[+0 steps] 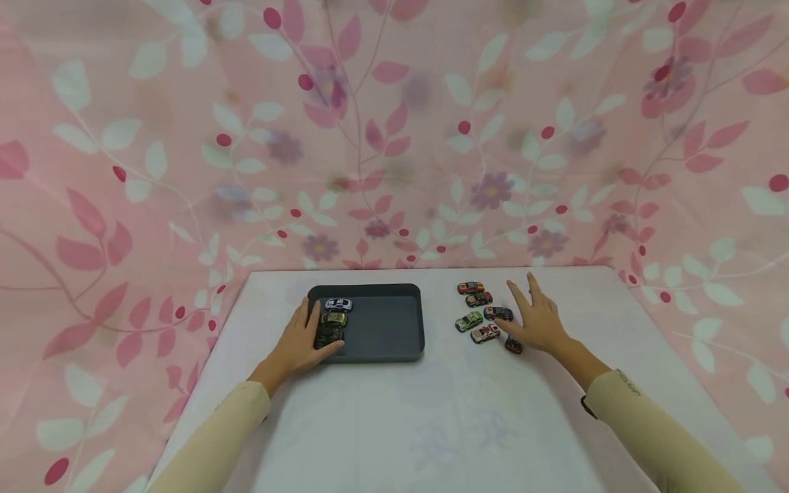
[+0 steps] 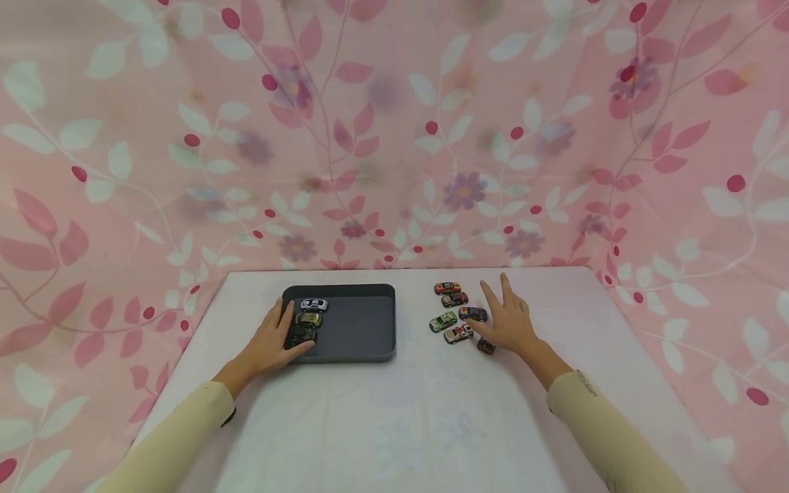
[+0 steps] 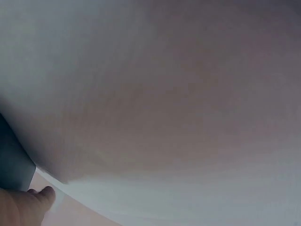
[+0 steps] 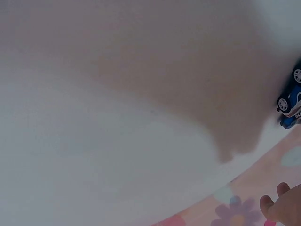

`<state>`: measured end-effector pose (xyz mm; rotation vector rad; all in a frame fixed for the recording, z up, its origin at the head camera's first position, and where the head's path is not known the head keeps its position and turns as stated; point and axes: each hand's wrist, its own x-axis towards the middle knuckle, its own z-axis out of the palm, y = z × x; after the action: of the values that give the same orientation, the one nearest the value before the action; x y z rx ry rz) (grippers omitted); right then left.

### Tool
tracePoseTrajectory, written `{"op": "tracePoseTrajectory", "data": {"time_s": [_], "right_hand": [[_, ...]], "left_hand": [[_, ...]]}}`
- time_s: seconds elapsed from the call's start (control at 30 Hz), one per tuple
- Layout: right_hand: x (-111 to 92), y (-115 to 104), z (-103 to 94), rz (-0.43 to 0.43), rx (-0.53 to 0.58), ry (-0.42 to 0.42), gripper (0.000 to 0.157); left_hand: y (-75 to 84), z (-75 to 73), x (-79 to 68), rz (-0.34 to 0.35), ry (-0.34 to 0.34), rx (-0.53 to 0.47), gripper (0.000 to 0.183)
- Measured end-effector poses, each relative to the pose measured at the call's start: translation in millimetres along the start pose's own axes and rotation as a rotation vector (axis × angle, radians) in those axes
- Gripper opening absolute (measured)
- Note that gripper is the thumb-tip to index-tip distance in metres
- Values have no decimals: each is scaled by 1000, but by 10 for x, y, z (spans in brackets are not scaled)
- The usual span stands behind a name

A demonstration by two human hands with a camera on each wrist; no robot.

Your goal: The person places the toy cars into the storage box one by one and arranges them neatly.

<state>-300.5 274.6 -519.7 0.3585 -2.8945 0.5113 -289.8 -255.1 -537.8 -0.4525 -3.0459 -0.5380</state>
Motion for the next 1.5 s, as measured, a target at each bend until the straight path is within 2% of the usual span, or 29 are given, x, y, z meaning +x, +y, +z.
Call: {"op": "tracePoseTrajectory", "data": {"time_s": [0.07,0.3,0.47,0.6,0.8,1.1,1.3,1.5], "right_hand": [[-23,9,17,-5,-4,5,91],[-176,9,57,5,-22,-30,89],[-163,34,47,-9,-29,8,87],[-157,60,57,-12,-26,-12,88],[-171,67,56,0,-22,-28,89],[-252,65,67,14,-27,-52,89],[-249,24,37,25,12,-63,95],[-367,28,84,83,3,-83,96]], "left_hand": [[-7,6,2,13,26,10,111],[-6,69,-43,16,13,42,109],[17,34,-18,12,43,48,107],[15,14,-14,4,42,81,106],[-7,23,-3,8,51,74,106],[40,-13,23,0,7,67,105],[40,-42,39,-14,14,84,103],[61,-24,9,-14,10,58,100]]}}
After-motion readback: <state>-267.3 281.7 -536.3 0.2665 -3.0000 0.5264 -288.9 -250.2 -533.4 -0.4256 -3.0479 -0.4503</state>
